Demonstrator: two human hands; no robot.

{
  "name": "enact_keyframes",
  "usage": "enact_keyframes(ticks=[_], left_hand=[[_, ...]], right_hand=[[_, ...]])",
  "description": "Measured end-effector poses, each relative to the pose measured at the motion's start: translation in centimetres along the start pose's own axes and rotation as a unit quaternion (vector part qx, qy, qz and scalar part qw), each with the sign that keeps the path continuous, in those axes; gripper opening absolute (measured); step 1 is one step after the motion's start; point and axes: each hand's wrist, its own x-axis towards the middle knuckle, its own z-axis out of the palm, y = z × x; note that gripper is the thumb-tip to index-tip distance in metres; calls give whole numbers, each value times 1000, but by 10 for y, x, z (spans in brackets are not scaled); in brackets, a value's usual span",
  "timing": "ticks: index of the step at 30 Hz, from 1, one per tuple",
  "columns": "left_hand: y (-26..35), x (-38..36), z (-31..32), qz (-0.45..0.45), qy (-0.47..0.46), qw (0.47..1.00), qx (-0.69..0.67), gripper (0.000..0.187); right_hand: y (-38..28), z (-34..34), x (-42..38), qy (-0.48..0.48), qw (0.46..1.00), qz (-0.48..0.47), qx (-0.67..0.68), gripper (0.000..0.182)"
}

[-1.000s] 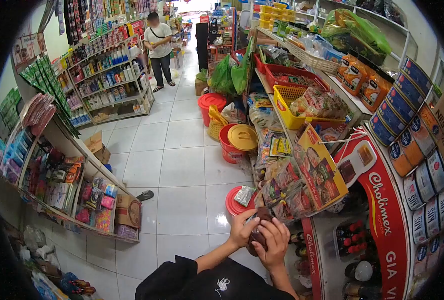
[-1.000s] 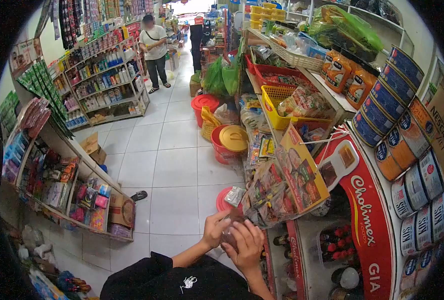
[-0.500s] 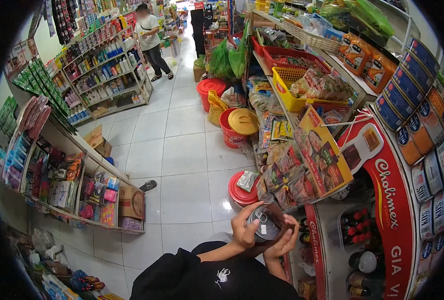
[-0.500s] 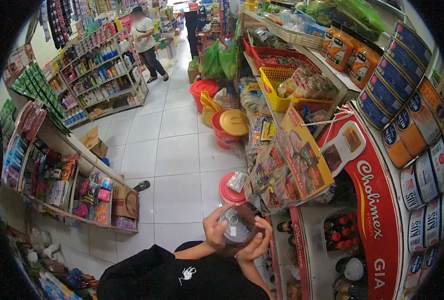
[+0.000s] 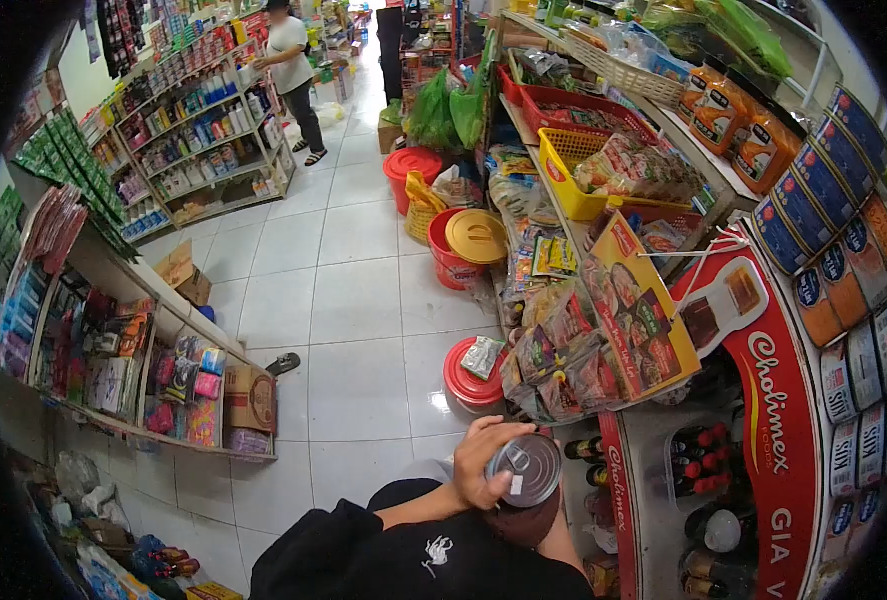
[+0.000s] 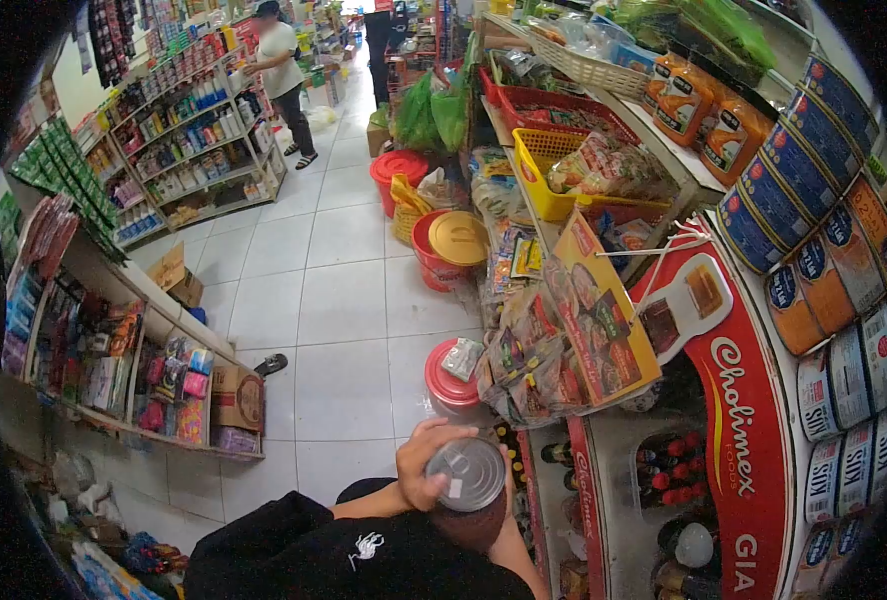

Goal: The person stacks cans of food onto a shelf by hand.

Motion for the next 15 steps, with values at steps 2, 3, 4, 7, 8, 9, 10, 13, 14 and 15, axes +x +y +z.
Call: enact_keyframes(ticks=[2,3,4,7,8,9,10,13,14,15], left_hand=[[0,2,6,27,-44,998,30,55],[2,1,10,27,-62,998,13,56],[1,-1,15,26,-77,997,8,59],[0,0,24,8,-140,990,15,69],[1,1,28,-1,-175,984,13,73],[1,0,32,-18,-232,973,0,90],[2,-3,39,-27,-248,968,-23,94],[5,-16,71,11,-296,952,-82,103],[4,-25,81,25,-311,945,-103,103],[2,-29,85,35,-323,938,-118,103]], right_hand=[[-8,-4,-2,-2,985,33,169,54],[-14,-10,-2,21,988,23,152,54],[-16,-15,-4,49,991,12,120,55],[-24,-27,-19,128,991,-10,29,57],[-24,-30,-29,157,987,-14,19,58],[-25,-32,-40,190,982,-19,14,58],[-23,-34,-54,228,973,-22,20,59],[-15,-34,-89,366,928,-34,64,57],[-13,-33,-100,376,920,-64,93,56],[-9,-30,-105,382,912,-89,123,55]])
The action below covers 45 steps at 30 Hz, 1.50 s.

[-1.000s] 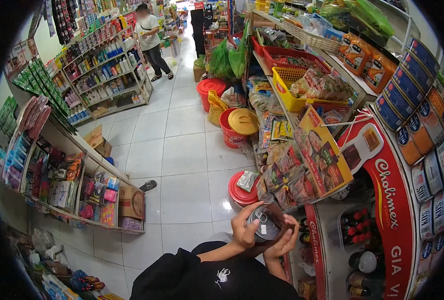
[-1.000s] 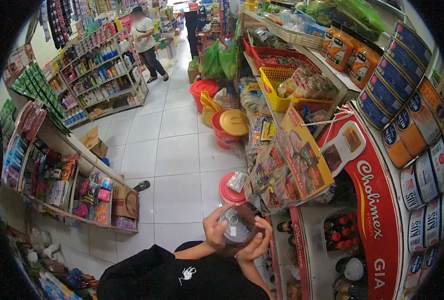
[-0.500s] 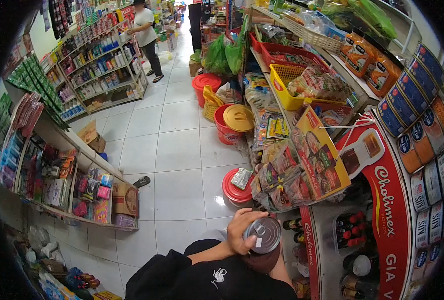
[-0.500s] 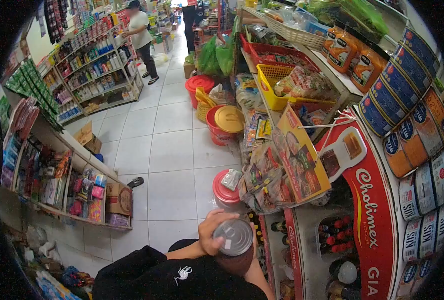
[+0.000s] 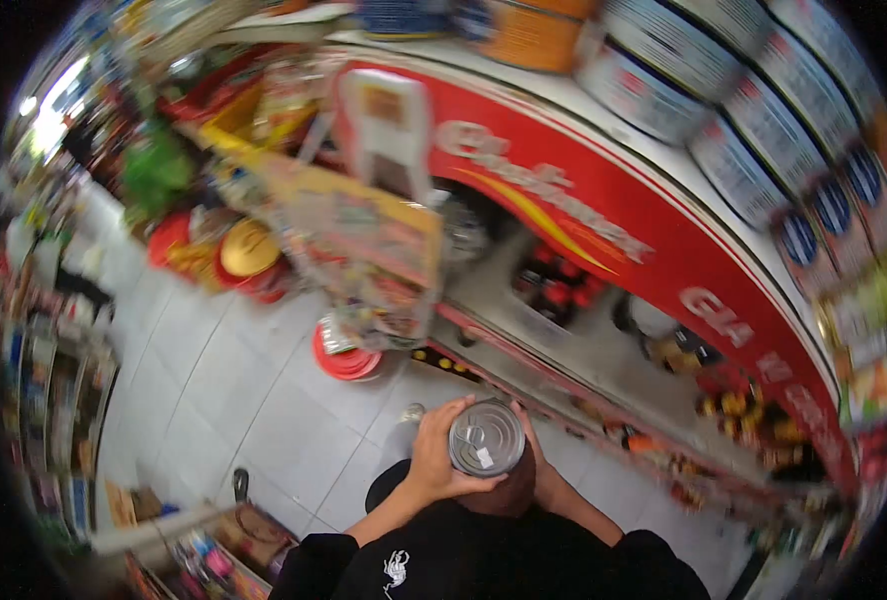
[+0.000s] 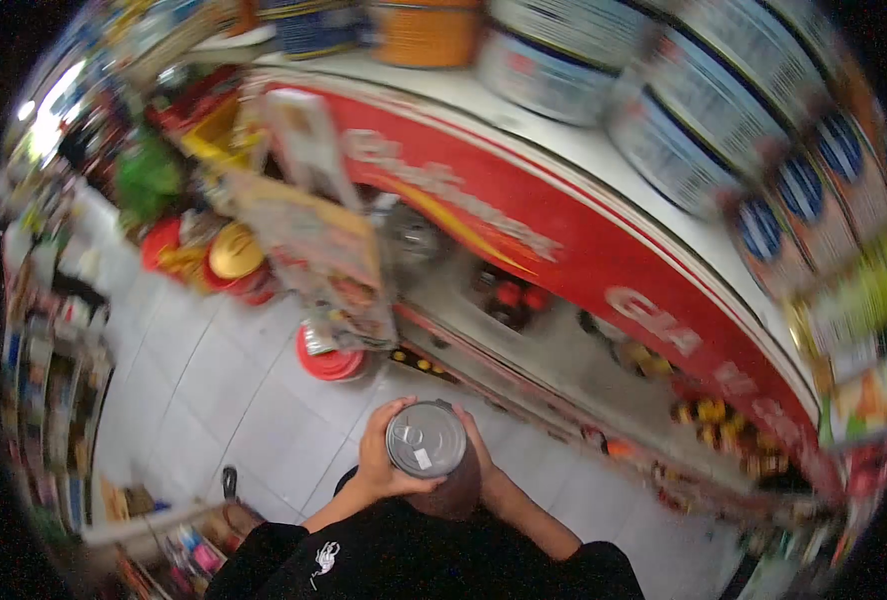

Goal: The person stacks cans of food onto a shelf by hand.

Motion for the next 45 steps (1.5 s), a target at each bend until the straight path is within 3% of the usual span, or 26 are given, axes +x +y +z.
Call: enact_keyframes(ticks=[1,3,4,9,12,18,22,24,28,32,34,36,37,40,42,45], left_hand=[[2,5,0,13,-36,999,-3,100],[9,18,9,14,-107,994,-17,96],[12,21,20,15,-136,990,-14,95],[12,28,89,30,-127,991,-34,95],[12,39,143,29,-74,995,-52,95],[-10,53,247,-69,-16,997,-32,96],[-25,45,258,-10,-39,998,45,97],[-25,48,257,-42,-70,996,27,99],[-6,46,229,-32,-27,999,10,91],[16,38,173,-41,34,993,-104,79],[41,63,128,38,111,993,-33,69],[73,100,75,73,129,989,-21,57],[95,126,49,151,139,978,35,48],[143,198,-10,293,200,909,221,40],[169,249,-29,373,234,864,244,39],[194,311,-42,433,251,803,325,48]], right_hand=[[6,-3,-9,2,999,-7,34,54],[16,-14,-25,31,988,-143,-58,53],[17,-26,-29,35,984,-161,-60,53],[21,-80,-33,11,988,-135,78,52],[28,-111,-32,-18,978,-130,163,53],[57,-194,-29,-130,919,-110,355,56],[67,-231,-24,-258,861,-81,430,55],[70,-241,-16,-260,871,-59,414,53],[87,-284,42,-220,922,-2,318,48],[62,-236,44,-150,967,69,193,48],[68,-226,54,-134,978,88,136,49],[79,-218,59,-155,982,93,45,48],[82,-214,62,-167,982,92,-4,48],[73,-191,60,-179,976,116,-32,48],[75,-189,66,-162,973,162,25,47],[77,-166,41,-144,943,-19,-299,40]])
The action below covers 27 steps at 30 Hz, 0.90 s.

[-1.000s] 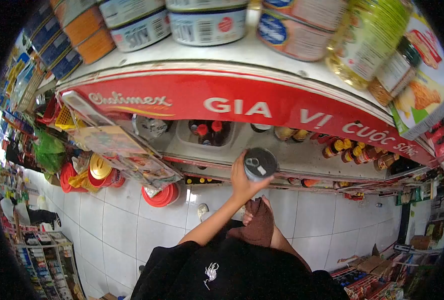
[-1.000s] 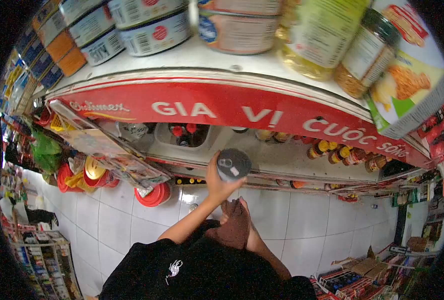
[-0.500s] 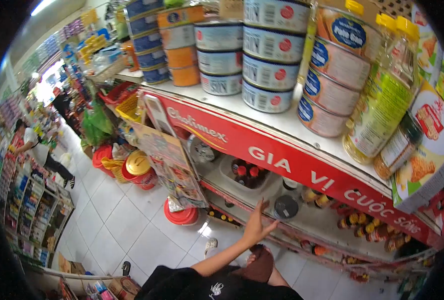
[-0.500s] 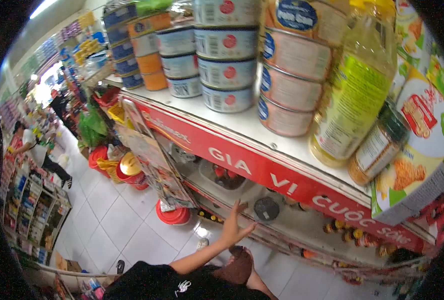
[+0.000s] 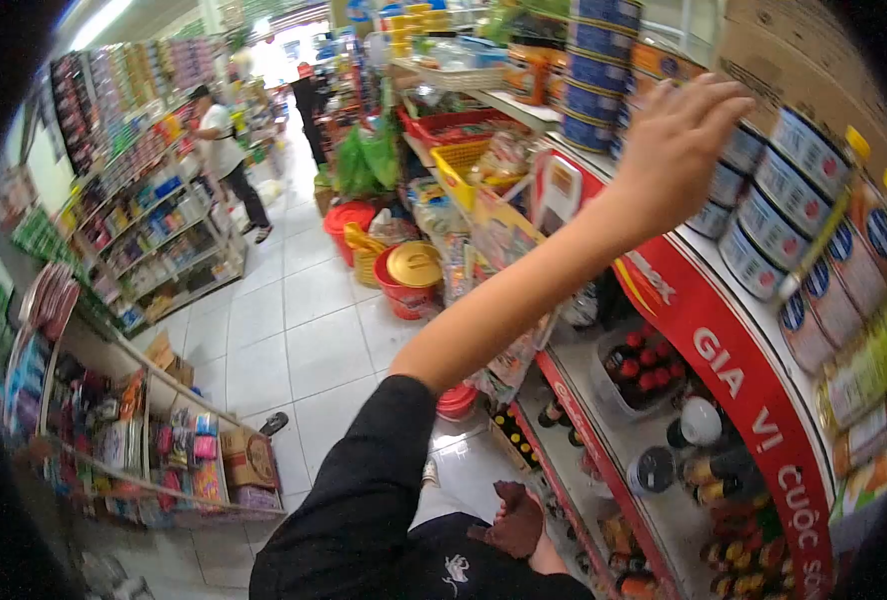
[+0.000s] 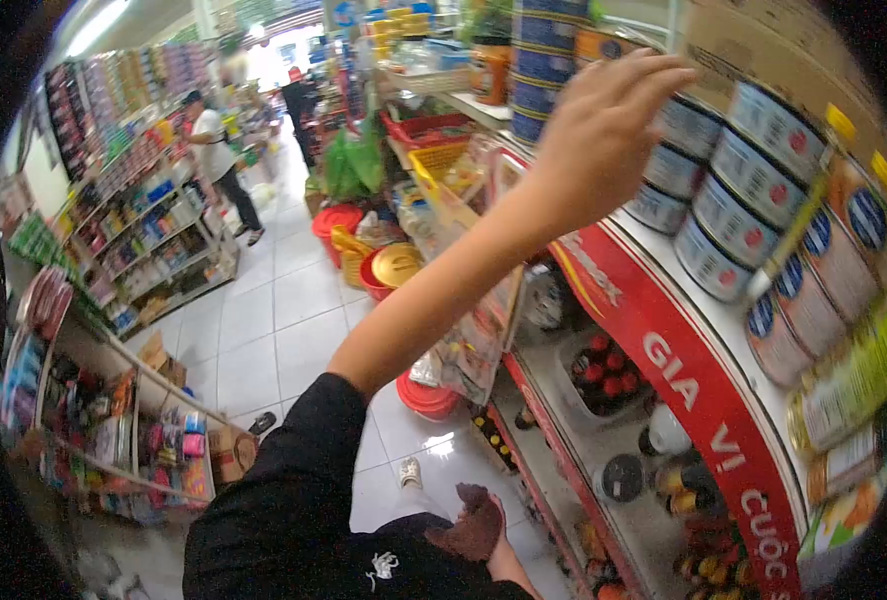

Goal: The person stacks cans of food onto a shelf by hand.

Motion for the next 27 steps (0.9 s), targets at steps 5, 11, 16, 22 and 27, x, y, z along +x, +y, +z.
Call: enact_keyframes(ticks=[5,11,16,22,27], left_hand=[[-35,26,44,-100,-187,975,-71,45],[-31,30,31,-73,-177,977,-99,22],[-34,23,64,-105,0,987,-118,24],[-25,25,65,-133,115,959,-221,23],[-16,31,65,-126,196,945,-228,21]], right_hand=[[-3,-10,0,-9,957,77,279,46],[-18,2,-1,-6,976,71,206,46],[-20,4,-4,-10,982,66,175,46],[-20,4,-12,-13,988,56,142,46],[-20,7,-18,-20,989,51,138,46]])
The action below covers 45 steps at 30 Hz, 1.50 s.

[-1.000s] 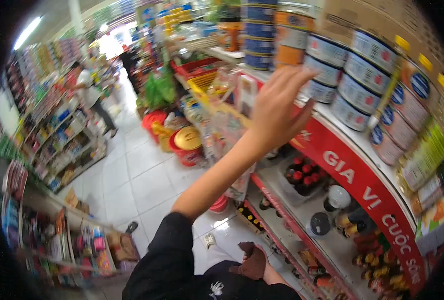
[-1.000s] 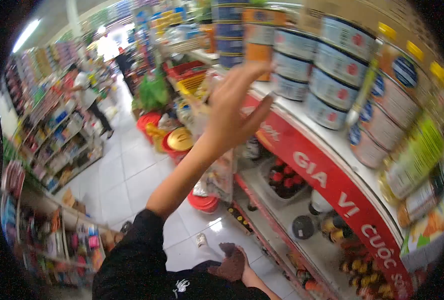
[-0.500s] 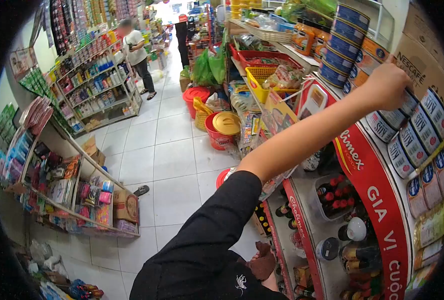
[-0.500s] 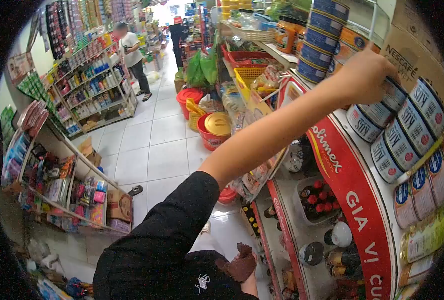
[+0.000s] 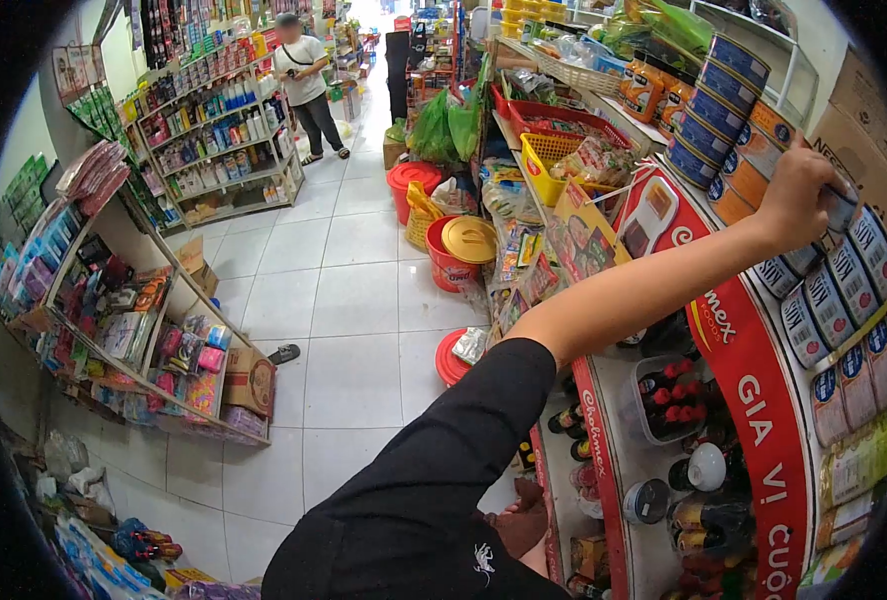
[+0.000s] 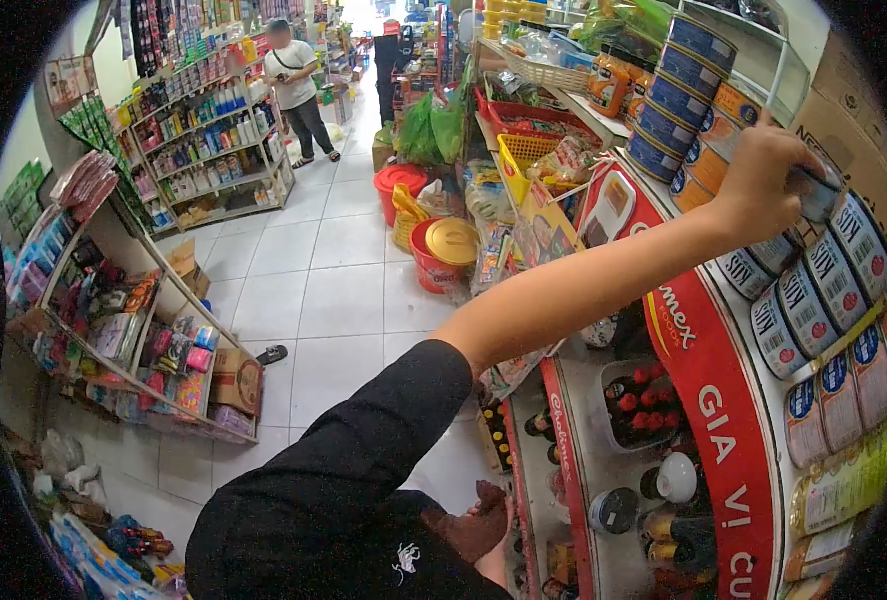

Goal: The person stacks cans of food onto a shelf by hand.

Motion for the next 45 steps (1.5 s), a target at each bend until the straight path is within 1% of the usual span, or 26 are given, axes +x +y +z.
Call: enact_keyframes(ticks=[2,3,6,9,10,12,13,14,15,17,19,20,22,23,24,26,27,29,30,31,32,33,36,37,40,45], left_hand=[[9,1,-3,9,49,999,-17,22],[15,-1,-8,11,69,997,20,23],[38,4,-30,73,135,988,27,23],[68,0,-76,132,106,985,38,21],[84,-6,-94,124,78,988,48,20],[116,-29,-129,109,17,991,73,19],[131,-44,-145,102,-14,991,88,21],[143,-61,-163,103,-71,988,90,19],[161,-80,-176,57,-99,990,79,19],[192,-112,-194,22,-133,988,70,17],[220,-150,-190,-54,-50,996,47,10],[233,-166,-191,-93,-53,993,44,11],[257,-194,-199,-187,-148,970,37,14],[264,-217,-199,-226,-178,957,27,14],[271,-241,-196,-250,-185,950,15,14],[278,-282,-198,-259,-289,922,-4,18],[283,-300,-200,-279,-312,908,-23,19],[289,-324,-202,-317,-359,876,-65,23],[291,-322,-198,-309,-342,884,-75,26],[293,-317,-191,-303,-325,892,-86,29],[297,-311,-184,-298,-309,898,-96,33],[297,-303,-180,-319,-339,881,-89,59],[288,-311,-166,-397,-422,785,-221,80],[289,-317,-159,-389,-425,784,-230,95],[297,-333,-142,-322,-419,819,-225,106],[305,-336,-128,-339,-396,808,-274,103]], right_hand=[[1,2,-1,-3,1000,-5,-3,46],[2,4,-2,-5,1000,-9,-6,46],[2,8,-3,-10,1000,-25,-17,46],[-5,10,-14,-3,999,-53,-15,46],[-10,11,-18,0,998,-65,-12,46],[-29,14,-22,6,995,-33,99,46],[-44,19,-29,13,976,27,217,46],[-57,24,-32,-8,975,-1,223,47],[-67,29,-36,-28,973,-28,229,48],[-90,42,-43,-96,962,-70,244,50],[-110,54,-46,-195,941,-99,260,54],[-107,46,-43,-173,943,-132,252,60],[-120,90,-71,-57,928,-151,336,67],[-115,81,-72,-111,929,-162,314,68],[-111,64,-74,-126,935,-164,288,68],[-102,35,-79,-155,944,-168,237,68],[-100,48,-88,-15,968,-242,72,68],[-86,30,-91,29,968,-232,95,68],[-77,16,-94,52,967,-226,108,67],[-71,3,-99,-9,967,-194,167,64],[-63,-8,-102,-48,960,-205,185,64],[-57,-15,-107,-52,957,-210,193,63],[-37,-30,-121,36,958,-217,182,61],[-31,-35,-126,51,958,-214,182,60],[-22,-48,-138,92,956,-211,180,58],[-9,-67,-160,142,952,-206,178,54]])
